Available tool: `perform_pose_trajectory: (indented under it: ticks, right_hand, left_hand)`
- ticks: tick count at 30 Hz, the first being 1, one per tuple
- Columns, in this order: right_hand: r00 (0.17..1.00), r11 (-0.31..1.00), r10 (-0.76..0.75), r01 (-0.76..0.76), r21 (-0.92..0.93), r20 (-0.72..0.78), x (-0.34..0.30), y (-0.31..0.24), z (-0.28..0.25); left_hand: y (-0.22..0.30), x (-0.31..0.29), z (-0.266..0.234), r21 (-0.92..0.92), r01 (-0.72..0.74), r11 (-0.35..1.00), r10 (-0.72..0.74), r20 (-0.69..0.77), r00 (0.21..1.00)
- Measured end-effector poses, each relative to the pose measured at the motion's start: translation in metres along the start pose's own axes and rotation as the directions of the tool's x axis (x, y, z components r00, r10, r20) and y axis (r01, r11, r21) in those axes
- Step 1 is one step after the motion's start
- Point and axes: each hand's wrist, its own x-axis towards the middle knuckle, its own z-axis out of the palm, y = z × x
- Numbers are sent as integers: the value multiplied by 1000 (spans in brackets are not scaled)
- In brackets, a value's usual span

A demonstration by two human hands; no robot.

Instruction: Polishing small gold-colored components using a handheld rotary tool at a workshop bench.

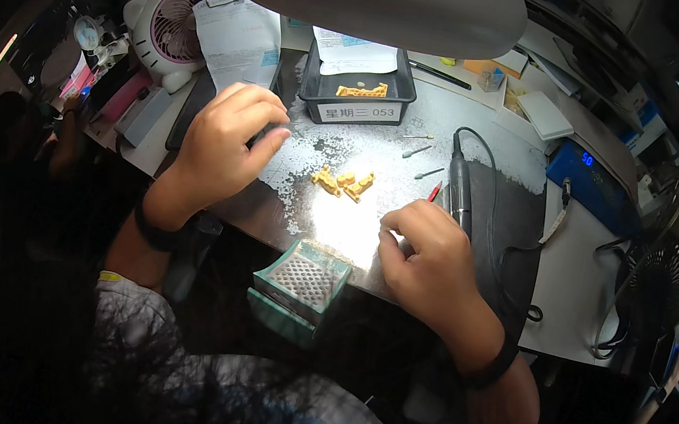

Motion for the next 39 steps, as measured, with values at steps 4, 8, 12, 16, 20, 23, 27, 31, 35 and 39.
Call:
perform_pose_trajectory:
  ticks: [4,8,12,16,20,23,27,31,35,39]
  right_hand:
    - [1000,1000,0,0,7,0,0,0,1]
    - [1000,1000,-2,2,18,7,0,-1,1]
    - [1000,1000,0,0,17,11,0,-1,0]
    - [1000,1000,2,-3,9,16,-1,0,-1]
    - [1000,1000,-1,1,14,18,0,0,0]
    - [1000,1000,-9,8,17,18,0,0,0]
    - [1000,1000,-4,4,19,23,-1,2,1]
    - [1000,1000,9,-9,6,25,-1,3,2]
    - [1000,1000,-8,8,10,25,0,5,3]
    - [998,999,22,-23,23,62,0,1,2]
  left_hand:
    - [9,-8,23,-137,-128,982,144,116,983]
    - [1,-15,43,-155,-137,978,166,192,967]
    - [-3,-17,47,-153,-99,983,140,284,949]
    - [-4,-16,47,-159,-61,985,113,338,934]
    - [-1,-15,44,-174,-30,984,94,371,924]
    - [9,-15,44,-217,-98,971,160,288,944]
    - [15,-16,49,-248,-155,956,236,342,910]
    - [10,-17,52,-257,-154,954,246,382,891]
    - [11,-16,55,-339,-195,921,316,352,881]
    - [15,-17,57,-386,-219,896,342,286,895]
